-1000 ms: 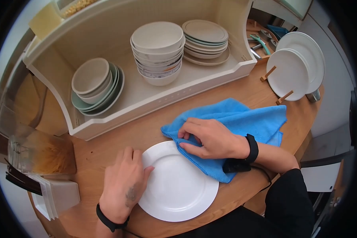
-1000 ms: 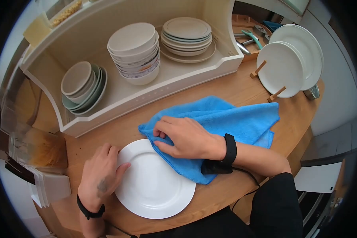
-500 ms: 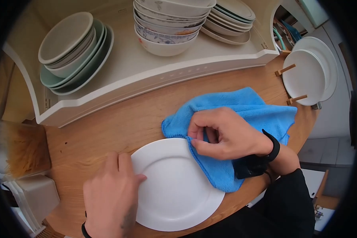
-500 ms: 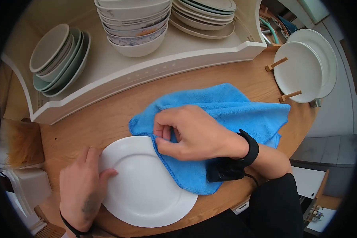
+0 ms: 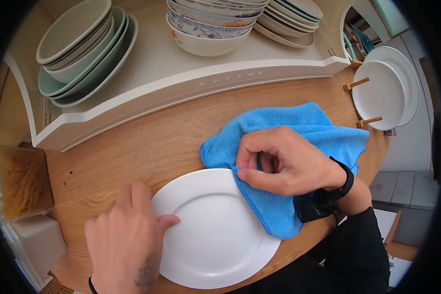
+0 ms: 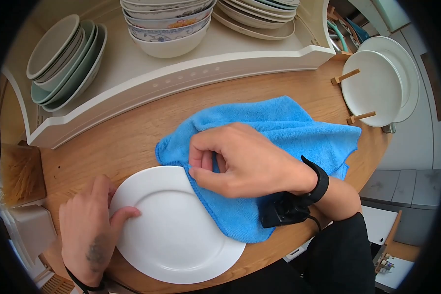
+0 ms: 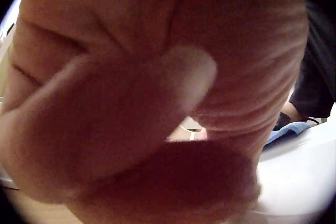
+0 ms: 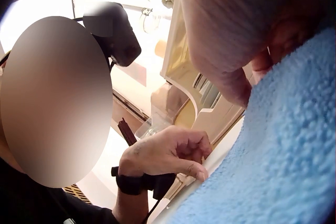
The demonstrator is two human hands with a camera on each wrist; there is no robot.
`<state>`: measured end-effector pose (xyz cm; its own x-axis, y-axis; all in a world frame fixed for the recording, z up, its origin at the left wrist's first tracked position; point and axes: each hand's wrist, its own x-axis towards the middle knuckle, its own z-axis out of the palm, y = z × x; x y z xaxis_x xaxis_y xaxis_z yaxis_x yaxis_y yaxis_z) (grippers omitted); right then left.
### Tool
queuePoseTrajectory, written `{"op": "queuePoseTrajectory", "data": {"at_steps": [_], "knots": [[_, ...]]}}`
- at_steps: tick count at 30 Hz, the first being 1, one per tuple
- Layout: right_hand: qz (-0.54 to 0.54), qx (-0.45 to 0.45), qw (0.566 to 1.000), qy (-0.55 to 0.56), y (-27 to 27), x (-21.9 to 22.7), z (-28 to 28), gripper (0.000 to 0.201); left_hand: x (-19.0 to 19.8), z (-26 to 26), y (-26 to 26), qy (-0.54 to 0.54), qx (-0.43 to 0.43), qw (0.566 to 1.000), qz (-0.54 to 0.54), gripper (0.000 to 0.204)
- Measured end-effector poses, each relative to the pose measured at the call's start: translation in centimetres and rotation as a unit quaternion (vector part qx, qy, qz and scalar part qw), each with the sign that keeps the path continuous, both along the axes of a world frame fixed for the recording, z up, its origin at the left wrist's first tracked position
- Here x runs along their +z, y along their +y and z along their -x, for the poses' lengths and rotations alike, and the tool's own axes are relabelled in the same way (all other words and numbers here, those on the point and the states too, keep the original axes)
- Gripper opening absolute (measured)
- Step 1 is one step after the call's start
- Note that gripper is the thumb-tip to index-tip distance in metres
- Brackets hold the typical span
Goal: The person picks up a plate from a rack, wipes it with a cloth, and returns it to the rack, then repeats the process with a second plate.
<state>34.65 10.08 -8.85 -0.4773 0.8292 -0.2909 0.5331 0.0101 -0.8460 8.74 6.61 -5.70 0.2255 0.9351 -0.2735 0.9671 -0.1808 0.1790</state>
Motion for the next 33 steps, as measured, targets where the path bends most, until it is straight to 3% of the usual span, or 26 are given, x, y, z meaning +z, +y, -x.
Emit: {"op": "queuePoseTrajectory", "data": {"at_steps": [4, 10, 17, 23, 25, 33], "knots": [[0.075, -0.004, 0.997, -0.009, 0.2, 1.0, -0.1, 0.015, -0.2, 0.1, 0.0, -0.007, -0.008, 1.000, -0.005, 0.046], [0.104, -0.028, 0.994, -0.011, 0.1, 1.2, 0.0, 0.016, -0.3, 0.1, 0.1, -0.015, -0.008, 1.000, -0.006, 0.047], [0.040, 0.048, 0.995, -0.071, -0.2, 1.5, -0.8, 0.007, -0.3, 0.2, -0.1, -0.021, -0.008, 1.000, -0.007, 0.046], [0.044, 0.051, 0.996, -0.064, -0.5, 1.3, -0.6, 0.010, -0.4, -0.1, -0.2, -0.015, -0.004, 1.000, -0.003, 0.045], [0.098, -0.006, 0.992, -0.075, -0.5, 1.8, 0.0, 0.018, -0.3, -0.1, -0.2, -0.018, -0.003, 1.000, 0.002, 0.045], [0.062, -0.002, 0.997, -0.055, -0.9, 1.3, -0.2, 0.017, -0.3, -0.3, -0.3, -0.020, -0.007, 1.000, -0.008, 0.044]]}}
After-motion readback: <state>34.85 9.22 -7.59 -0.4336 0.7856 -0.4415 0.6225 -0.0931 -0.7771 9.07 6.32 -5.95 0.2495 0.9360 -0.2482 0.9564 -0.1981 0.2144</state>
